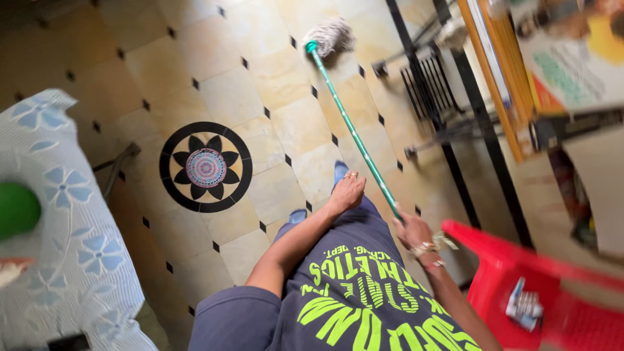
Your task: The person mops a tiled floor by hand using a string mop and a bucket, moving the mop across the floor surface to clean it.
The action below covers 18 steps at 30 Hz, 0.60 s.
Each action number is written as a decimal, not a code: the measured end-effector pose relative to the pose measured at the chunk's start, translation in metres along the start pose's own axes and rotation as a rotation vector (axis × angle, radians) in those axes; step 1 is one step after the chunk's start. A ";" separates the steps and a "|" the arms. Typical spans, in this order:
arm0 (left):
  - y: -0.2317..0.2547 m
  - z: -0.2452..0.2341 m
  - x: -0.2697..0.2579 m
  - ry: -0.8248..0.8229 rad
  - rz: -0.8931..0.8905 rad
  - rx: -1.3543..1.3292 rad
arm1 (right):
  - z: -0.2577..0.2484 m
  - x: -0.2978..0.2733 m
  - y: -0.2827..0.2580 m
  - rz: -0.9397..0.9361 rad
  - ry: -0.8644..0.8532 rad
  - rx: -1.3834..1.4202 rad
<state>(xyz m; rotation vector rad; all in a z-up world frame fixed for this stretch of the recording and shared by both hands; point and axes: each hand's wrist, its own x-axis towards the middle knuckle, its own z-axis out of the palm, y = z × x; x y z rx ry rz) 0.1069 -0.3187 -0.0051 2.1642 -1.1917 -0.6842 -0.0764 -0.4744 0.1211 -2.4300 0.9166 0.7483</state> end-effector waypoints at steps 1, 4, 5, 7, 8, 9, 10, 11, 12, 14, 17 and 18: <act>0.003 -0.007 0.010 0.031 -0.002 0.001 | -0.001 0.027 -0.007 -0.066 0.050 0.065; 0.011 -0.025 0.039 0.211 -0.022 -0.010 | -0.007 0.129 -0.026 -0.236 0.122 0.149; 0.014 -0.030 0.047 0.206 -0.077 -0.037 | -0.011 0.162 -0.033 -0.276 0.139 0.176; 0.018 -0.041 0.056 0.198 -0.186 -0.096 | -0.027 0.232 -0.053 -0.372 0.245 0.134; 0.019 -0.047 0.059 0.214 -0.231 -0.098 | -0.039 0.266 -0.064 -0.381 0.245 0.106; 0.019 -0.051 0.061 0.230 -0.275 -0.100 | -0.053 0.297 -0.074 -0.389 0.245 0.078; 0.019 -0.055 0.063 0.246 -0.319 -0.103 | -0.069 0.326 -0.084 -0.382 0.226 0.099; 0.019 -0.059 0.063 0.277 -0.365 -0.094 | -0.086 0.356 -0.099 -0.376 0.208 0.122; 0.019 -0.061 0.060 0.308 -0.410 -0.085 | -0.104 0.383 -0.112 -0.425 0.222 0.139; 0.018 -0.064 0.053 0.369 -0.500 -0.092 | -0.139 0.431 -0.139 -0.584 0.353 0.141; 0.022 -0.061 0.034 0.451 -0.631 -0.141 | -0.182 0.483 -0.174 -0.164 -0.100 0.771; 0.026 -0.060 0.027 0.477 -0.677 -0.153 | -0.192 0.494 -0.184 0.152 -0.328 1.234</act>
